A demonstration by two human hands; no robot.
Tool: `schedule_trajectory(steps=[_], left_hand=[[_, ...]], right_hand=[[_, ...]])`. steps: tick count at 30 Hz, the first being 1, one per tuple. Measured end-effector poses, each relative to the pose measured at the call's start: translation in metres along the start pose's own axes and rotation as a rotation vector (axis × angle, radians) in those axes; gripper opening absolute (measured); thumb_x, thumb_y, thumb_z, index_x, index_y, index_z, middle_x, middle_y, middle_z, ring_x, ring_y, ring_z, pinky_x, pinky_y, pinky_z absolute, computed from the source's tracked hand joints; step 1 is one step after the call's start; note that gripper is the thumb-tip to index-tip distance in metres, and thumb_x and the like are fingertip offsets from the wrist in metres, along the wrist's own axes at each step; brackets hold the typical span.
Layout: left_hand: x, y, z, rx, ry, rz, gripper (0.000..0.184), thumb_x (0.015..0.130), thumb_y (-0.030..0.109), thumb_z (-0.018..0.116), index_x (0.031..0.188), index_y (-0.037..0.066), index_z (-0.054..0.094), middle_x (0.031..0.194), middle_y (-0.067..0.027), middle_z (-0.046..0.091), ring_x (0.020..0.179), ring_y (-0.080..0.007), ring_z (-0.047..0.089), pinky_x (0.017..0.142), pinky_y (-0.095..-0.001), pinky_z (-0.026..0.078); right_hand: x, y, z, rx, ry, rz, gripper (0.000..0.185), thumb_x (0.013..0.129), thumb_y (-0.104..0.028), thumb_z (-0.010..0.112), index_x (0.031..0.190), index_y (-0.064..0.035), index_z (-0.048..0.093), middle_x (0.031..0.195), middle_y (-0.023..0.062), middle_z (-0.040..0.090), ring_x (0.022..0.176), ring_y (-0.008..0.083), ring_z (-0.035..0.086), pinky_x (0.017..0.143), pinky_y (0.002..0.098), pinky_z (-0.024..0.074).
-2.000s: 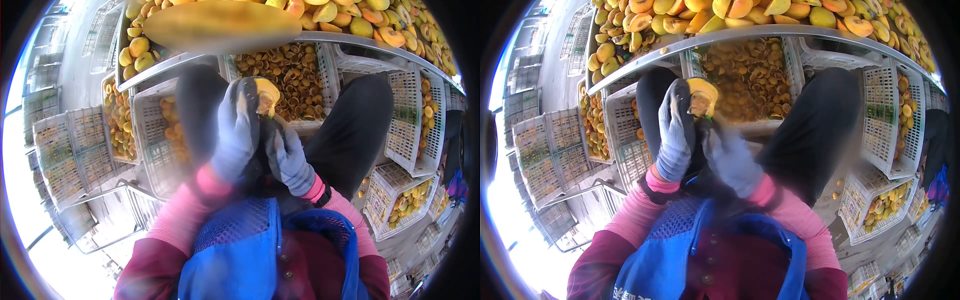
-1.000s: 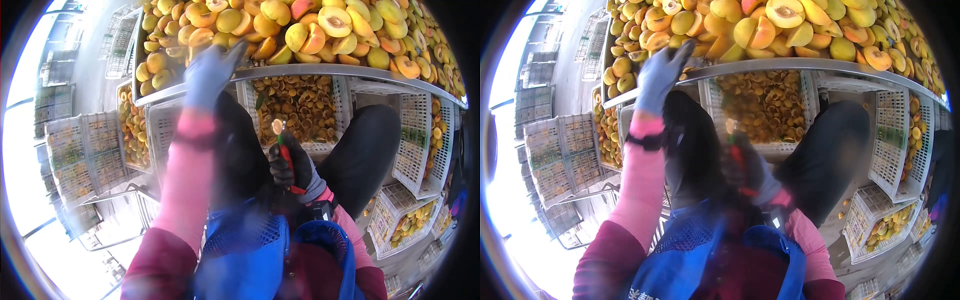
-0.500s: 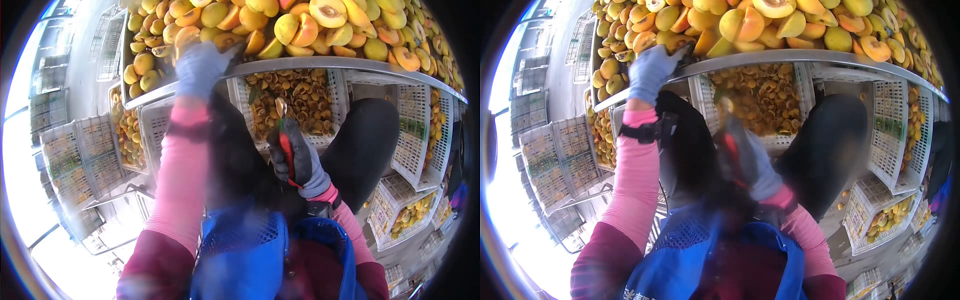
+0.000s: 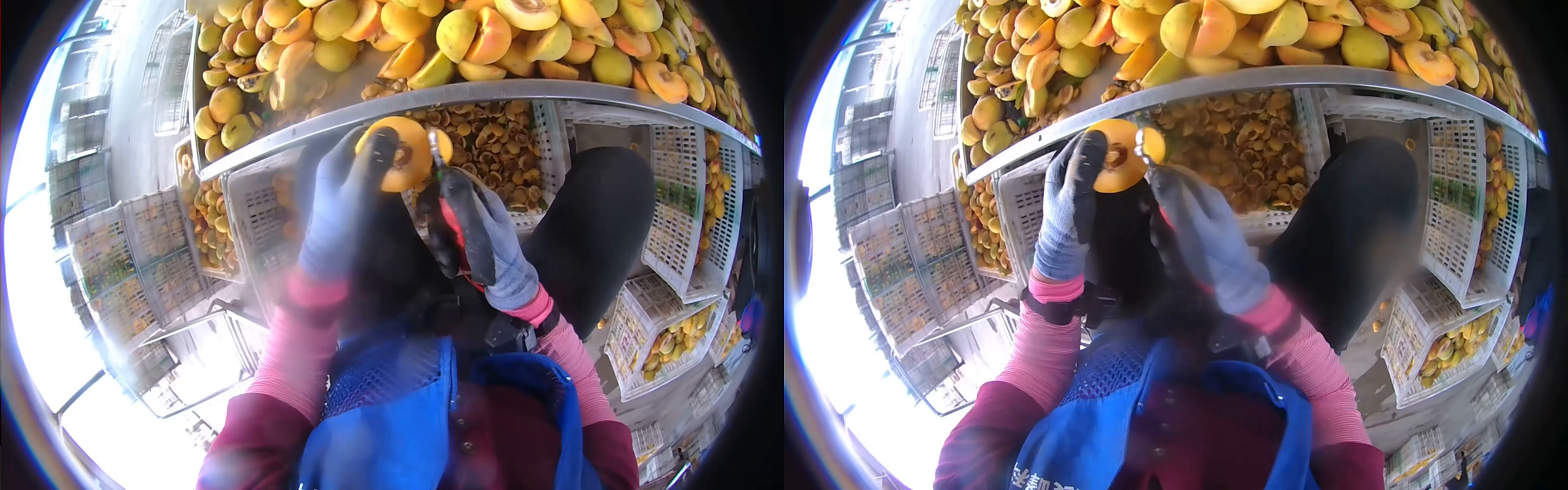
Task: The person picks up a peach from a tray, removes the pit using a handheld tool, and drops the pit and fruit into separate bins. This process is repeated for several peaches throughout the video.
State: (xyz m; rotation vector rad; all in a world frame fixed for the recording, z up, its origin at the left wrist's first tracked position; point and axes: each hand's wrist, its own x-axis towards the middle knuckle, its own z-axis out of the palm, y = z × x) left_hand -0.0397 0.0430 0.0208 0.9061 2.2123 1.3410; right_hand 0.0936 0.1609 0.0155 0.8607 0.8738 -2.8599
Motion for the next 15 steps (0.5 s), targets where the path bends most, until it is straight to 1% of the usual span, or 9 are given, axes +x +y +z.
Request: schedule_trajectory(steps=[1,3,5,6,8,10,11,13,15], left_hand=[[-0.004,-0.011,-0.001,0.298,0.045,0.279,0.039,0.087,-0.001,0.056,0.125,0.004,0.049,0.101,-0.0160,0.060,0.085,-0.0253,0.061,0.072,-0.0311,0.051],[-0.016,-0.021,0.006,0.216,0.063,0.323,0.045,0.085,-0.005,0.056,0.127,0.005,0.045,0.104,-0.0188,0.057,0.086,-0.0288,0.060,0.069,-0.0333,0.052],[-0.025,-0.024,0.019,0.162,0.133,0.276,0.044,0.084,-0.003,0.056,0.126,0.003,0.044,0.105,-0.0196,0.056,0.087,-0.0292,0.060,0.069,-0.0342,0.052],[-0.027,-0.023,0.025,0.134,0.166,0.248,0.043,0.084,-0.001,0.056,0.125,0.002,0.043,0.105,-0.0194,0.056,0.087,-0.0288,0.060,0.069,-0.0344,0.052],[-0.031,-0.011,0.032,0.090,0.226,0.162,0.034,0.088,0.011,0.053,0.121,0.002,0.046,0.102,-0.0165,0.057,0.087,-0.0257,0.060,0.071,-0.0337,0.052],[-0.034,0.003,0.039,0.046,0.276,0.080,0.031,0.092,0.022,0.050,0.116,0.002,0.048,0.099,-0.0136,0.058,0.086,-0.0225,0.061,0.073,-0.0331,0.052],[-0.036,0.008,0.041,0.023,0.301,0.035,0.032,0.094,0.027,0.049,0.114,0.002,0.049,0.098,-0.0122,0.059,0.086,-0.0209,0.061,0.074,-0.0328,0.052],[-0.042,0.012,0.041,0.018,0.340,0.000,0.035,0.097,0.034,0.046,0.113,0.002,0.049,0.098,-0.0104,0.059,0.088,-0.0193,0.060,0.077,-0.0321,0.051],[-0.047,0.015,0.037,0.054,0.354,0.026,0.037,0.097,0.034,0.044,0.116,0.003,0.048,0.101,-0.0097,0.058,0.092,-0.0193,0.059,0.081,-0.0314,0.050]], right_hand=[[-0.002,0.008,-0.002,0.032,-0.026,-0.023,0.028,0.096,-0.023,0.049,0.116,-0.0043,0.053,0.079,-0.0001,0.056,0.060,0.0089,0.052,0.054,0.0204,0.0427],[-0.005,0.030,-0.010,0.093,-0.071,-0.072,0.028,0.094,-0.023,0.052,0.115,-0.0049,0.054,0.078,0.0003,0.057,0.061,0.0096,0.054,0.055,0.0207,0.0434],[0.000,0.046,-0.007,-0.342,0.001,-0.429,0.028,0.092,-0.025,0.054,0.113,-0.0055,0.055,0.074,0.0011,0.056,0.060,0.0101,0.054,0.055,0.0200,0.0430],[-0.001,0.047,-0.008,-0.420,-0.001,-0.459,0.029,0.093,-0.028,0.052,0.109,-0.0039,0.054,0.072,0.0022,0.056,0.054,0.0101,0.051,0.047,0.0216,0.0395],[-0.002,0.036,0.002,-0.572,0.000,-0.523,0.034,0.095,-0.034,0.050,0.102,-0.0008,0.052,0.068,0.0043,0.055,0.040,0.0100,0.044,0.032,0.0247,0.0325],[-0.023,0.007,0.006,-0.155,-0.126,0.264,0.038,0.094,-0.041,0.049,0.097,-0.0037,0.052,0.061,0.0019,0.051,0.039,0.0098,0.042,0.032,0.0241,0.0315],[-0.023,0.010,-0.003,0.017,-0.134,0.260,0.039,0.094,-0.044,0.048,0.095,-0.0053,0.052,0.058,0.0006,0.048,0.038,0.0096,0.041,0.032,0.0238,0.0304],[-0.018,0.021,-0.015,0.356,-0.158,0.253,0.042,0.092,-0.050,0.048,0.092,-0.0083,0.052,0.052,-0.0019,0.042,0.037,0.0093,0.037,0.032,0.0232,0.0282],[-0.022,0.023,-0.010,0.213,-0.094,0.221,0.042,0.091,-0.050,0.051,0.094,-0.0087,0.053,0.056,-0.0022,0.044,0.039,0.0084,0.039,0.034,0.0225,0.0305]])
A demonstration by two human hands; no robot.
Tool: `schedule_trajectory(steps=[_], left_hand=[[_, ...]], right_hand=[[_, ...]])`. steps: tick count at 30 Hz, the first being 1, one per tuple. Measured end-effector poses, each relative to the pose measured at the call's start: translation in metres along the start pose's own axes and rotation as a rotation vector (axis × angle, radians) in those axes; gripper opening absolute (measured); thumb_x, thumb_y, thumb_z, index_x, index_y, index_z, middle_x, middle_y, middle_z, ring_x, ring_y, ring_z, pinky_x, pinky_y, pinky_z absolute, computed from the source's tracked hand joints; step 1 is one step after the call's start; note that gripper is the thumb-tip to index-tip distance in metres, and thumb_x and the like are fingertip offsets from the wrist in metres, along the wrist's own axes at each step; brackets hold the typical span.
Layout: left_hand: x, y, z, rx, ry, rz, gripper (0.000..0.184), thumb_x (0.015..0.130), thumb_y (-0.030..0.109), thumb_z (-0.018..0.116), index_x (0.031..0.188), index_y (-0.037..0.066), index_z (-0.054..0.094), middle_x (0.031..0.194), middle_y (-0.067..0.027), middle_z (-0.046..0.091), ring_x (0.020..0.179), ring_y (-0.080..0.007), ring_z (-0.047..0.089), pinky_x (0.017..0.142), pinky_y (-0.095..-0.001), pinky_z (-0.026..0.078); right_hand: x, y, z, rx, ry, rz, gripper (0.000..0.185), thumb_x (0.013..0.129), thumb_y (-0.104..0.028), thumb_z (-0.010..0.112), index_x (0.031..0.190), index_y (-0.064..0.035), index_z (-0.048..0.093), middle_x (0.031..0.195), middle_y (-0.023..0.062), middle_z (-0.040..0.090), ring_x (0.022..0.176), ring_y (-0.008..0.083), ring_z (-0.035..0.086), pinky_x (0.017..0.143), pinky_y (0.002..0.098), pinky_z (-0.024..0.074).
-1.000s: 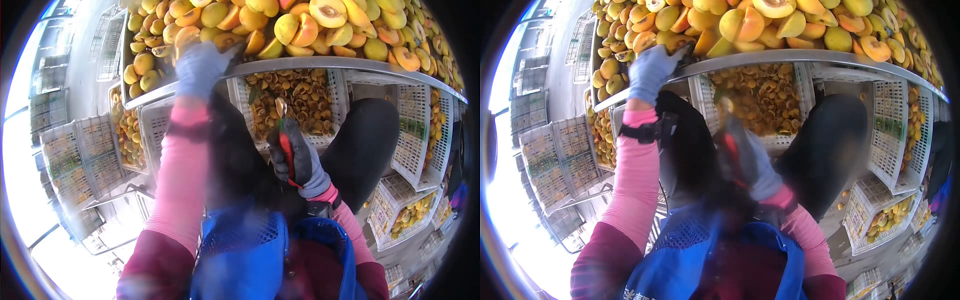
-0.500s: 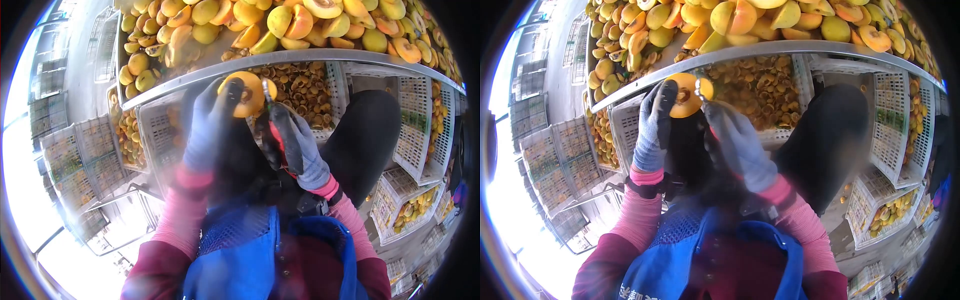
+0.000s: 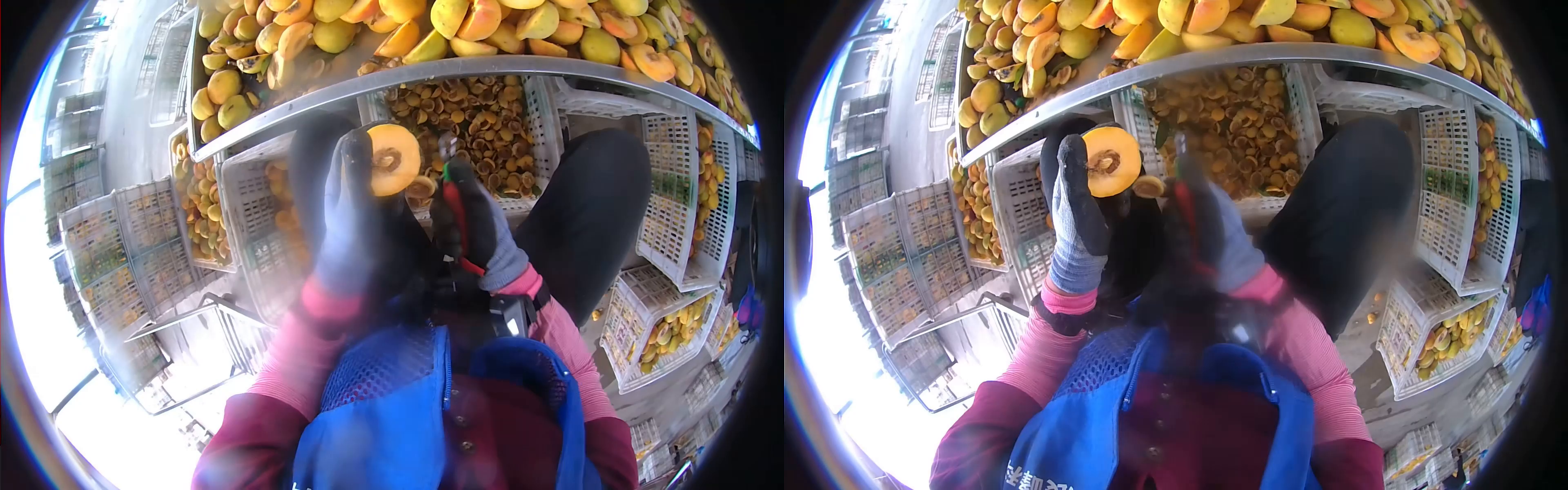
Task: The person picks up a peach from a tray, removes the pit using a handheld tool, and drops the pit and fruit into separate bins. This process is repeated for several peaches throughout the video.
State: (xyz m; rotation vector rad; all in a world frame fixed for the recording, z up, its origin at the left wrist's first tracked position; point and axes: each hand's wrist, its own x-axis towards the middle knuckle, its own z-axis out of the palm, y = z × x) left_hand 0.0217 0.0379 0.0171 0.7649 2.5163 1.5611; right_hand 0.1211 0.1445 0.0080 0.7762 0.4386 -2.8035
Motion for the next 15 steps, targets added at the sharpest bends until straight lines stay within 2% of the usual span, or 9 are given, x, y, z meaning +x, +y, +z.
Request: schedule_trajectory(steps=[4,5,6,8,10,11,13,14,15], left_hand=[[-0.002,0.027,0.002,-0.397,0.050,-0.190,0.042,0.088,0.011,0.052,0.126,-0.003,0.039,0.105,-0.0185,0.054,0.089,-0.0300,0.058,0.075,-0.0372,0.049],[-0.003,0.025,0.001,-0.346,0.004,-0.122,0.039,0.089,0.010,0.052,0.124,-0.004,0.041,0.106,-0.0192,0.054,0.089,-0.0291,0.058,0.075,-0.0362,0.049],[-0.004,0.023,0.000,-0.297,-0.038,-0.052,0.037,0.090,0.009,0.052,0.123,-0.004,0.043,0.107,-0.0199,0.054,0.089,-0.0283,0.059,0.075,-0.0353,0.049],[0.000,0.023,-0.009,-0.002,-0.143,0.240,0.031,0.091,0.010,0.052,0.119,-0.003,0.048,0.108,-0.0198,0.055,0.089,-0.0252,0.059,0.076,-0.0329,0.049],[0.006,0.031,-0.028,0.140,-0.287,0.174,0.025,0.091,0.012,0.054,0.112,-0.002,0.055,0.105,-0.0163,0.058,0.090,-0.0188,0.060,0.074,-0.0291,0.049],[0.008,0.032,-0.037,-0.161,-0.437,-0.303,0.025,0.089,0.012,0.057,0.110,-0.001,0.056,0.099,-0.0122,0.061,0.088,-0.0157,0.060,0.073,-0.0277,0.048],[0.012,0.019,-0.038,-0.290,-0.528,-0.386,0.025,0.089,0.014,0.059,0.108,-0.001,0.057,0.096,-0.0088,0.062,0.087,-0.0133,0.059,0.073,-0.0269,0.048],[0.011,0.026,-0.040,-0.491,-0.477,-0.559,0.025,0.088,0.014,0.059,0.110,0.000,0.057,0.096,-0.0060,0.061,0.087,-0.0101,0.058,0.074,-0.0269,0.048],[0.015,0.029,-0.035,-0.305,-0.431,-0.390,0.032,0.085,0.010,0.061,0.115,0.001,0.053,0.101,-0.0094,0.060,0.087,-0.0157,0.059,0.075,-0.0295,0.049]], right_hand=[[-0.002,0.001,0.025,-0.287,0.159,-0.067,0.043,0.087,-0.051,0.056,0.098,-0.0094,0.055,0.062,-0.0028,0.047,0.045,0.0067,0.042,0.039,0.0211,0.0350],[-0.003,0.001,0.027,-0.357,0.201,-0.085,0.044,0.087,-0.051,0.058,0.100,-0.0096,0.055,0.064,-0.0030,0.048,0.046,0.0063,0.043,0.040,0.0208,0.0362],[-0.003,-0.005,0.022,-0.219,0.094,-0.062,0.037,0.085,-0.036,0.066,0.104,-0.0063,0.055,0.073,-0.0011,0.053,0.056,0.0063,0.050,0.048,0.0205,0.0421],[0.009,-0.001,0.007,-0.153,-0.034,-0.311,0.033,0.084,-0.023,0.068,0.107,-0.0049,0.054,0.078,0.0005,0.055,0.060,0.0061,0.051,0.051,0.0208,0.0438],[0.011,-0.006,-0.004,-0.413,-0.056,-0.515,0.031,0.081,-0.004,0.065,0.110,-0.0032,0.053,0.086,0.0033,0.059,0.066,0.0059,0.053,0.056,0.0200,0.0449],[0.011,-0.008,-0.005,-0.661,-0.068,-0.632,0.032,0.082,-0.003,0.064,0.111,-0.0031,0.053,0.087,0.0038,0.059,0.069,0.0064,0.054,0.059,0.0198,0.0453],[0.010,-0.013,-0.002,-1.162,-0.092,-0.861,0.032,0.082,-0.002,0.062,0.113,-0.0027,0.052,0.089,0.0049,0.059,0.075,0.0073,0.056,0.065,0.0193,0.0461],[0.005,-0.010,0.003,-1.023,-0.034,-0.788,0.028,0.085,-0.001,0.059,0.112,-0.0023,0.052,0.092,0.0062,0.059,0.086,0.0102,0.057,0.075,0.0205,0.0461],[0.003,-0.008,0.002,-0.911,0.049,-0.750,0.027,0.086,-0.001,0.058,0.112,-0.0019,0.052,0.092,0.0065,0.059,0.087,0.0108,0.057,0.076,0.0212,0.0464]])
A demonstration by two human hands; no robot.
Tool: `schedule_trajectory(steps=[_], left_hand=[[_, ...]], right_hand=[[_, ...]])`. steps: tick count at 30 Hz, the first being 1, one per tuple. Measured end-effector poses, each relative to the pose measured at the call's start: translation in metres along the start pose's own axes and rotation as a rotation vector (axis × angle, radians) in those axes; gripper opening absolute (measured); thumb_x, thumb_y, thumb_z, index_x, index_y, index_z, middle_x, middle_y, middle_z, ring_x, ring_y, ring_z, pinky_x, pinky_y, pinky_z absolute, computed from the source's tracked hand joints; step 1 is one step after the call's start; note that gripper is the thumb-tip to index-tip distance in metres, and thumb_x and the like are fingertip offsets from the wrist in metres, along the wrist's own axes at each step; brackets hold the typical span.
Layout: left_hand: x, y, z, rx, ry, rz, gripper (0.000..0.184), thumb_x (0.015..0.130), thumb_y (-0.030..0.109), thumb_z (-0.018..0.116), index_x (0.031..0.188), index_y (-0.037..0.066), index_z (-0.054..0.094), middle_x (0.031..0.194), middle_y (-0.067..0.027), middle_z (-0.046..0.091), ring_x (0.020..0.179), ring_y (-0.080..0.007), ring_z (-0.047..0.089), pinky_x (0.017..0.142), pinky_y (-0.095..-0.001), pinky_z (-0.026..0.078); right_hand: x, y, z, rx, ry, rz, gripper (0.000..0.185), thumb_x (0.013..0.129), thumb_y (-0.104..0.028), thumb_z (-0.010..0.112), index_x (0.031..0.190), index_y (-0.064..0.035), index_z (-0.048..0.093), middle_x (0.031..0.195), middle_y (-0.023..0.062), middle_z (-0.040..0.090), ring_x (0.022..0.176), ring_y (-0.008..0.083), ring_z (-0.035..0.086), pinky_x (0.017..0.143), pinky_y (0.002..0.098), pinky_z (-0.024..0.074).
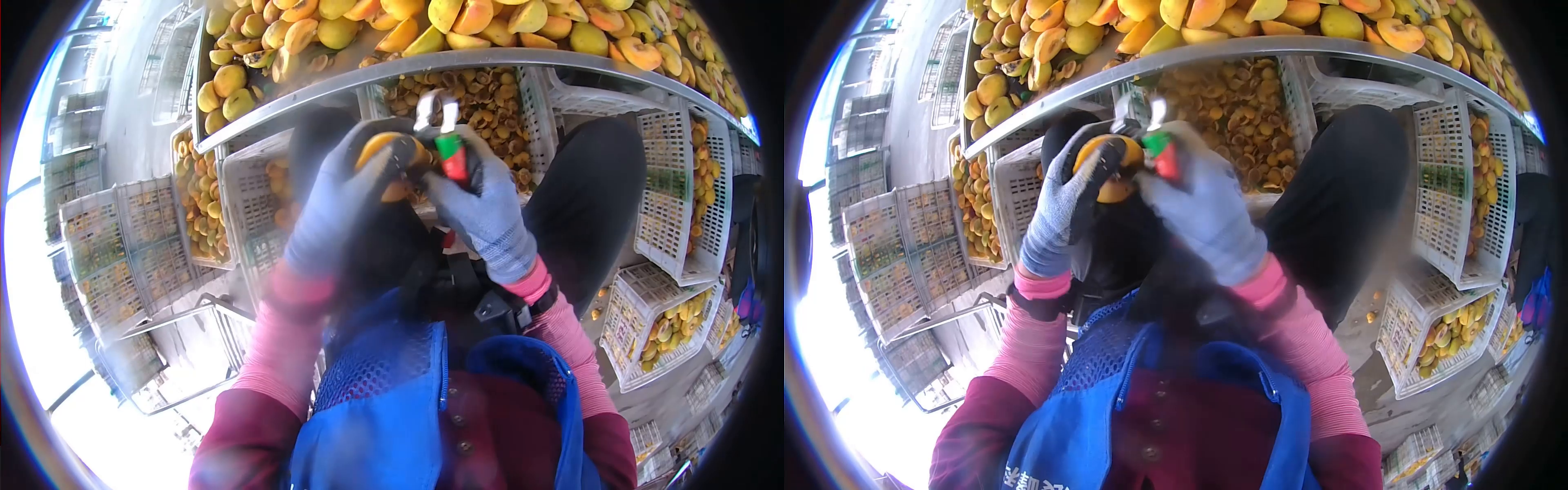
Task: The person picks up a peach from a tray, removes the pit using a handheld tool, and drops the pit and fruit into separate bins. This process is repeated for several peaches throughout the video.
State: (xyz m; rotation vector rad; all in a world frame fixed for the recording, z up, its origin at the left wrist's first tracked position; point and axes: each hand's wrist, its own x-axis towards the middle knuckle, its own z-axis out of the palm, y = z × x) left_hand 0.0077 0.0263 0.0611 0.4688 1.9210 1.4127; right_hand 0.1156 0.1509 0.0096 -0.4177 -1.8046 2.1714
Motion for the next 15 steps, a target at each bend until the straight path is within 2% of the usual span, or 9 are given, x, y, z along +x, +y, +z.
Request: schedule_trajectory(steps=[2,4,5,6,9,12,13,15], left_hand=[[0.010,-0.026,-0.006,0.767,0.202,0.890,0.044,0.080,0.005,0.063,0.121,-0.002,0.047,0.105,-0.0161,0.057,0.087,-0.0260,0.060,0.076,-0.0329,0.050],[0.002,-0.022,0.005,0.847,0.288,0.919,0.051,0.077,-0.001,0.061,0.124,-0.005,0.043,0.104,-0.0229,0.054,0.085,-0.0362,0.058,0.073,-0.0373,0.050],[0.000,-0.032,0.013,0.701,0.309,0.805,0.053,0.077,-0.002,0.061,0.125,-0.006,0.041,0.104,-0.0237,0.053,0.085,-0.0366,0.057,0.072,-0.0386,0.050],[-0.002,-0.043,0.021,0.554,0.326,0.688,0.054,0.077,-0.002,0.061,0.127,-0.007,0.040,0.104,-0.0246,0.053,0.085,-0.0369,0.057,0.071,-0.0400,0.050],[-0.009,-0.047,0.032,0.129,0.345,0.404,0.053,0.079,-0.001,0.060,0.128,-0.006,0.039,0.101,-0.0240,0.053,0.083,-0.0348,0.057,0.067,-0.0400,0.050],[-0.014,-0.037,0.035,-0.271,0.344,0.153,0.050,0.083,0.001,0.060,0.128,-0.004,0.039,0.098,-0.0218,0.055,0.081,-0.0311,0.058,0.064,-0.0380,0.049],[-0.015,-0.034,0.036,-0.404,0.341,0.068,0.049,0.084,0.002,0.060,0.128,-0.004,0.039,0.096,-0.0211,0.055,0.080,-0.0298,0.058,0.063,-0.0374,0.049],[-0.014,-0.032,0.039,-0.440,0.356,0.033,0.041,0.087,0.005,0.058,0.124,-0.003,0.042,0.094,-0.0185,0.056,0.078,-0.0259,0.058,0.063,-0.0351,0.048]], right_hand=[[-0.007,0.009,0.004,0.157,0.165,0.166,0.024,0.088,0.000,0.055,0.112,-0.0011,0.051,0.093,0.0070,0.059,0.090,0.0122,0.057,0.078,0.0226,0.0470],[-0.023,0.004,0.014,-0.242,0.047,0.019,0.025,0.090,-0.006,0.053,0.113,0.0029,0.051,0.091,0.0116,0.060,0.083,0.0168,0.060,0.071,0.0268,0.0484],[-0.031,-0.001,0.020,-0.431,0.013,-0.068,0.027,0.091,-0.009,0.052,0.114,0.0049,0.050,0.090,0.0139,0.061,0.079,0.0191,0.061,0.068,0.0289,0.0492],[-0.036,-0.011,0.020,-0.368,-0.044,0.053,0.031,0.091,-0.013,0.053,0.116,0.0061,0.049,0.088,0.0171,0.061,0.077,0.0218,0.062,0.068,0.0312,0.0492],[-0.039,-0.012,0.023,-0.437,0.028,-0.012,0.039,0.092,-0.020,0.052,0.119,0.0076,0.047,0.087,0.0212,0.060,0.076,0.0264,0.062,0.069,0.0346,0.0488],[-0.038,-0.013,0.028,-0.397,0.137,-0.136,0.018,0.090,-0.016,0.054,0.102,-0.0022,0.052,0.078,0.0220,0.058,0.072,0.0407,0.059,0.061,0.0423,0.0445],[-0.039,-0.011,0.027,-0.374,0.123,-0.089,0.023,0.091,-0.016,0.053,0.107,0.0002,0.051,0.081,0.0192,0.059,0.073,0.0332,0.059,0.063,0.0382,0.0455],[-0.041,-0.003,0.022,-0.329,0.096,0.001,0.031,0.092,-0.014,0.051,0.116,0.0050,0.050,0.086,0.0136,0.060,0.073,0.0183,0.059,0.068,0.0298,0.0476]])
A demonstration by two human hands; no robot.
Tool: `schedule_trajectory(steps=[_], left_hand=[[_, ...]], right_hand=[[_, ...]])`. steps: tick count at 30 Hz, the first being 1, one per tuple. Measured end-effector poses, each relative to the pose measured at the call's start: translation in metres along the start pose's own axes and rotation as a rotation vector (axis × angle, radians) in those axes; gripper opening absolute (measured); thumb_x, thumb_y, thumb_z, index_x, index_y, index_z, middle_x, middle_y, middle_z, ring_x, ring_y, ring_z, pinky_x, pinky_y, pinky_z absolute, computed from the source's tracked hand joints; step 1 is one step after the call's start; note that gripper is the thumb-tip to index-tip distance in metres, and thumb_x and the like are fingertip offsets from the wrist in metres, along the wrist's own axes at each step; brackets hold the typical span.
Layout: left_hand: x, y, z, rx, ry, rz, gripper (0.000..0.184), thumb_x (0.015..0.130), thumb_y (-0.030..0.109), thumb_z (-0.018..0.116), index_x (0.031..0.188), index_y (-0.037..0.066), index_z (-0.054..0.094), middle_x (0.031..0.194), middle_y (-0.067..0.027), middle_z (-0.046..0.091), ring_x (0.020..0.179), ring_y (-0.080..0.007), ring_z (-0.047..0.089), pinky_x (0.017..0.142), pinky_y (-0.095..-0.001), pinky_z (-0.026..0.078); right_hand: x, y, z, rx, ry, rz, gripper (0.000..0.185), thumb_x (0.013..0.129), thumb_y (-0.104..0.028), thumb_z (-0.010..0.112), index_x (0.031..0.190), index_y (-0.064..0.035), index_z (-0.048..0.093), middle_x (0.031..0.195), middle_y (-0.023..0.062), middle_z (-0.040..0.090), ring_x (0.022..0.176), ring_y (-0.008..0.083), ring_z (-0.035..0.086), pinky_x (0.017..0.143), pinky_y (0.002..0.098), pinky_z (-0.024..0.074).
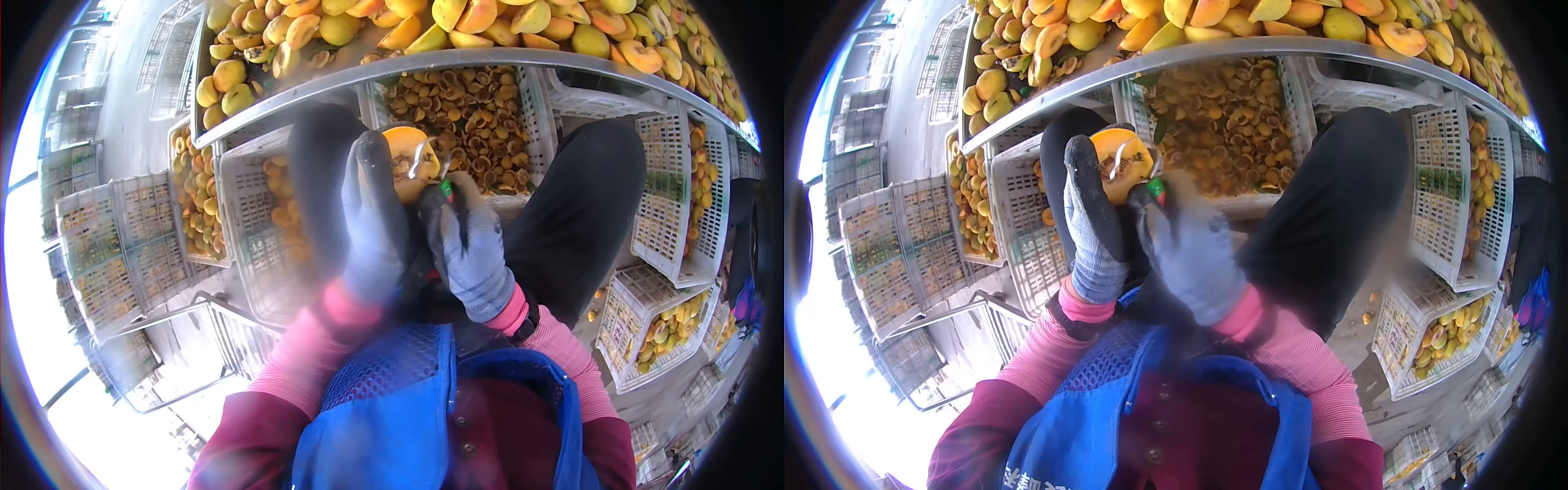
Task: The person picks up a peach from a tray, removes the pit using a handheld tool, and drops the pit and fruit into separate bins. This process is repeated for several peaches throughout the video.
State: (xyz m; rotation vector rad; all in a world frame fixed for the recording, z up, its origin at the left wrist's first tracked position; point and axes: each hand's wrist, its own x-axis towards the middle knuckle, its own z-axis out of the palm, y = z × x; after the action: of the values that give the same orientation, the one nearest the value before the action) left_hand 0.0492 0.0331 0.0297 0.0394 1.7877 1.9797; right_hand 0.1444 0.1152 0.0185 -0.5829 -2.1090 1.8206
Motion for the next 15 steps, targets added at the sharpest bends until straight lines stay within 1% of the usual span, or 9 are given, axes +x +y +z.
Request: schedule_trajectory(steps=[4,6,8,9,10,11,12,14,15], left_hand=[[-0.002,-0.007,0.013,0.342,0.016,0.253,0.022,0.095,0.015,0.050,0.109,-0.001,0.053,0.087,-0.0112,0.059,0.076,-0.0149,0.056,0.063,-0.0287,0.046],[0.002,-0.009,0.016,0.460,0.025,0.336,0.020,0.095,0.015,0.049,0.107,-0.001,0.055,0.086,-0.0098,0.061,0.075,-0.0124,0.056,0.066,-0.0265,0.046],[0.004,-0.013,0.011,0.373,-0.029,0.210,0.024,0.098,0.015,0.045,0.115,-0.001,0.052,0.100,-0.0076,0.058,0.088,-0.0105,0.054,0.077,-0.0242,0.045],[0.004,-0.016,0.008,0.331,-0.052,0.144,0.027,0.099,0.015,0.044,0.120,-0.001,0.051,0.107,-0.0065,0.057,0.095,-0.0095,0.052,0.082,-0.0230,0.044],[0.003,-0.021,0.010,0.196,-0.053,0.240,0.027,0.099,0.019,0.045,0.118,0.000,0.052,0.105,-0.0054,0.058,0.096,-0.0097,0.053,0.084,-0.0229,0.044],[0.010,-0.029,0.003,0.279,-0.118,0.300,0.030,0.099,0.023,0.046,0.117,0.000,0.052,0.106,-0.0059,0.059,0.097,-0.0104,0.054,0.086,-0.0241,0.044],[0.009,-0.031,0.000,0.188,-0.144,0.262,0.031,0.099,0.024,0.046,0.117,0.000,0.052,0.105,-0.0060,0.059,0.096,-0.0107,0.055,0.085,-0.0248,0.044],[0.008,-0.024,0.006,0.089,-0.099,0.160,0.034,0.099,0.028,0.046,0.116,-0.001,0.053,0.103,-0.0064,0.060,0.093,-0.0119,0.056,0.084,-0.0260,0.046],[0.007,-0.019,0.010,0.082,-0.026,0.095,0.036,0.099,0.029,0.046,0.115,-0.002,0.053,0.101,-0.0066,0.060,0.091,-0.0126,0.058,0.082,-0.0264,0.047]], right_hand=[[0.022,0.009,-0.003,0.302,0.194,0.034,0.024,0.086,-0.006,0.059,0.108,0.0009,0.052,0.084,0.0093,0.060,0.073,0.0134,0.058,0.069,0.0267,0.0465],[0.025,0.010,0.000,0.083,0.174,-0.040,0.025,0.083,-0.003,0.061,0.107,-0.0001,0.053,0.083,0.0085,0.060,0.072,0.0128,0.057,0.069,0.0262,0.0463],[0.025,0.009,-0.002,-0.011,0.135,-0.073,0.025,0.080,0.001,0.062,0.104,-0.0015,0.053,0.078,0.0071,0.059,0.070,0.0129,0.057,0.069,0.0267,0.0461],[0.022,0.007,-0.001,-0.045,0.146,-0.072,0.022,0.080,-0.001,0.063,0.099,-0.0028,0.053,0.077,0.0102,0.058,0.069,0.0203,0.057,0.065,0.0311,0.0454],[0.019,0.003,0.002,-0.078,0.156,-0.069,0.020,0.079,-0.004,0.064,0.095,-0.0041,0.052,0.076,0.0133,0.056,0.067,0.0277,0.057,0.062,0.0354,0.0446],[0.018,0.001,0.005,-0.111,0.165,-0.069,0.018,0.079,-0.007,0.065,0.090,-0.0054,0.051,0.075,0.0163,0.055,0.066,0.0351,0.057,0.058,0.0397,0.0439],[0.019,0.007,0.006,-0.035,0.184,-0.160,0.017,0.080,-0.008,0.066,0.090,-0.0048,0.052,0.074,0.0155,0.055,0.061,0.0329,0.056,0.056,0.0375,0.0434],[0.015,0.013,0.004,0.210,0.098,-0.012,0.017,0.080,-0.006,0.066,0.091,-0.0045,0.053,0.074,0.0147,0.055,0.059,0.0300,0.056,0.055,0.0352,0.0429],[0.012,0.011,0.000,0.369,0.034,0.085,0.019,0.083,0.000,0.060,0.101,-0.0016,0.052,0.083,0.0105,0.058,0.069,0.0210,0.058,0.061,0.0293,0.0456]])
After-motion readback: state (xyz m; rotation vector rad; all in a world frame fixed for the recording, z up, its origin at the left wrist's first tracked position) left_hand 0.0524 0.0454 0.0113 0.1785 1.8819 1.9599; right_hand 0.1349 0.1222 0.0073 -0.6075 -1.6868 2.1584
